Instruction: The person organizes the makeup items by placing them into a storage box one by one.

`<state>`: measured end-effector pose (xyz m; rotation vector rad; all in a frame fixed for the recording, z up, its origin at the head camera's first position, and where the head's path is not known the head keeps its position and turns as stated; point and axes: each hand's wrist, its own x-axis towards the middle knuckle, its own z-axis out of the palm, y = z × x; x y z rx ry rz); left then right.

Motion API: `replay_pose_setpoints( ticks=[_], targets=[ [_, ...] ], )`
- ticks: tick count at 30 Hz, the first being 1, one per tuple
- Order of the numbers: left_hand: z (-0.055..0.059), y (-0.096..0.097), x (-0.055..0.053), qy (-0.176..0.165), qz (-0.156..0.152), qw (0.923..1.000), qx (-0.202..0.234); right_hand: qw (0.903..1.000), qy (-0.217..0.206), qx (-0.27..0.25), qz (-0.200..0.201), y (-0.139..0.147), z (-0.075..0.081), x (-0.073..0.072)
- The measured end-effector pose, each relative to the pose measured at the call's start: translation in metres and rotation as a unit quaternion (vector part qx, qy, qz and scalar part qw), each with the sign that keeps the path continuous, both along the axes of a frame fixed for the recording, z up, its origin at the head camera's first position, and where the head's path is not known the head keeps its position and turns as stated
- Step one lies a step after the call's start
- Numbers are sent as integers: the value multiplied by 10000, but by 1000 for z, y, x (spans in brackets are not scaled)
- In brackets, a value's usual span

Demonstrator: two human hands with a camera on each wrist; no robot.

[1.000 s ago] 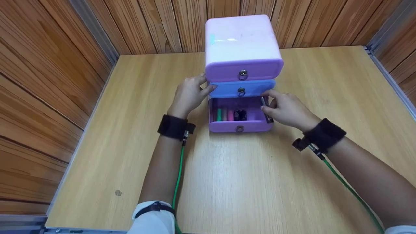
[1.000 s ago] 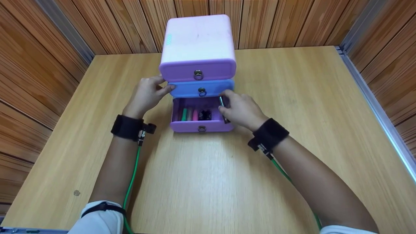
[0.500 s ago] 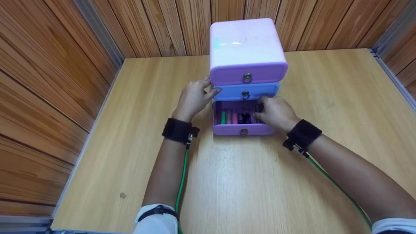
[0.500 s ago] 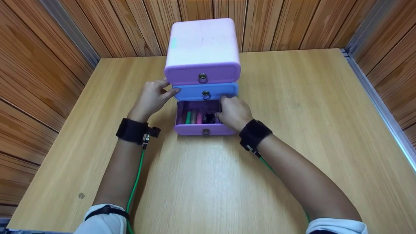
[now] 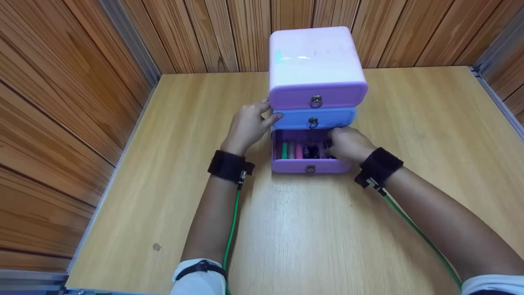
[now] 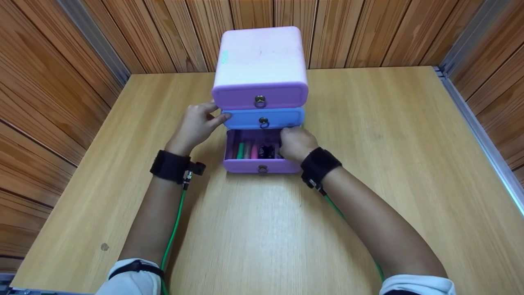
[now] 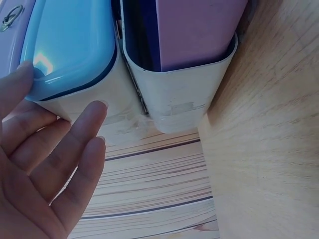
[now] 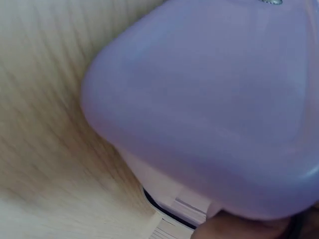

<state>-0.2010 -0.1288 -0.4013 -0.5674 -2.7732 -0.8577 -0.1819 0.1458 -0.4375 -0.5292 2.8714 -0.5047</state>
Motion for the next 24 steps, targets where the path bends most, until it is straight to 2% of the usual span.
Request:
replay_pose_setpoints(
  ticks=[11,18,24],
  targets=[
    [1,5,0,33,1,10000,-50,9991,-317,258,147,3,1,-9],
    [0,6,-3,105,-69,9999,-52,9985,-412,-47,360,9,-1,-9],
    [-3,4,-1,80,-1,9999,72,9985,-83,-237,480,11,-3,-5]
  ],
)
